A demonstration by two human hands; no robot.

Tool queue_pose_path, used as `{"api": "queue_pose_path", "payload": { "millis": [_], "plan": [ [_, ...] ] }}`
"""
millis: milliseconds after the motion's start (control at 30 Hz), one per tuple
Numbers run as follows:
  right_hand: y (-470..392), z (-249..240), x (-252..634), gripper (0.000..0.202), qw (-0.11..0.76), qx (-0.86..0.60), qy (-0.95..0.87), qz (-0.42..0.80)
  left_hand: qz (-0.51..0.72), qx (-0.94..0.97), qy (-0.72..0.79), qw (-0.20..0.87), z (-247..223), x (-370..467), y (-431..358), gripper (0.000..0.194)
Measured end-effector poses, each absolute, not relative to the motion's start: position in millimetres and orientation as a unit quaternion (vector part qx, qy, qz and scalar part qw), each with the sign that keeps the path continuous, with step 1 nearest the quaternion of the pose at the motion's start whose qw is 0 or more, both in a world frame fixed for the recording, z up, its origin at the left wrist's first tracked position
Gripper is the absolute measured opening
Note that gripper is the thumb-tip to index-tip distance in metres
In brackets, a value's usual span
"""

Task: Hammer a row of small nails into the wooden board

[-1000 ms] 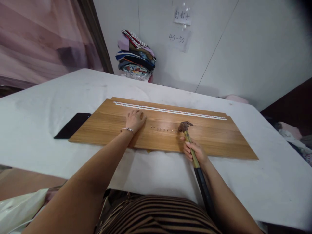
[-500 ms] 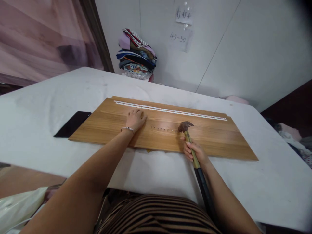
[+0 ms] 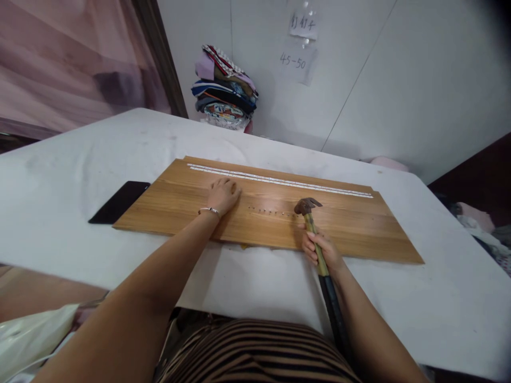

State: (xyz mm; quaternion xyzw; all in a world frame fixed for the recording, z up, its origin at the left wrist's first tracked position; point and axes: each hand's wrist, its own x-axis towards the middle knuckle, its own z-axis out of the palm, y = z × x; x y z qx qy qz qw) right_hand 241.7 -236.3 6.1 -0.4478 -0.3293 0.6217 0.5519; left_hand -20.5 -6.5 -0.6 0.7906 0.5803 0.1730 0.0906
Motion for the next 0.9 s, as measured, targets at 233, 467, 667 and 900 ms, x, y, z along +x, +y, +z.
{"api": "queue_pose_path", "payload": {
  "millis": [233, 467, 667, 900],
  "plan": [
    [-237.4, 1.8, 242.3, 0.043, 0.54, -0.461, -0.324, 0.625, 0.16, 0.789, 0.586, 0.089, 1.2, -19.7, -7.9, 0.039],
    [-238.1, -0.1, 242.2, 0.044, 0.54, -0.462, -0.321, 0.626, 0.172, 0.785, 0.589, 0.08, 2.2, -18.5, -11.0, 0.035],
    [-238.3, 4.3, 239.7, 0.042, 0.542, -0.469, -0.323, 0.619, 0.162, 0.785, 0.592, 0.084, 5.7, -18.3, -13.4, 0.036],
    [-237.6, 5.0, 239.8, 0.04, 0.545, -0.455, -0.329, 0.623, 0.165, 0.786, 0.589, 0.087, 6.8, -18.1, -14.7, 0.036]
  ]
}}
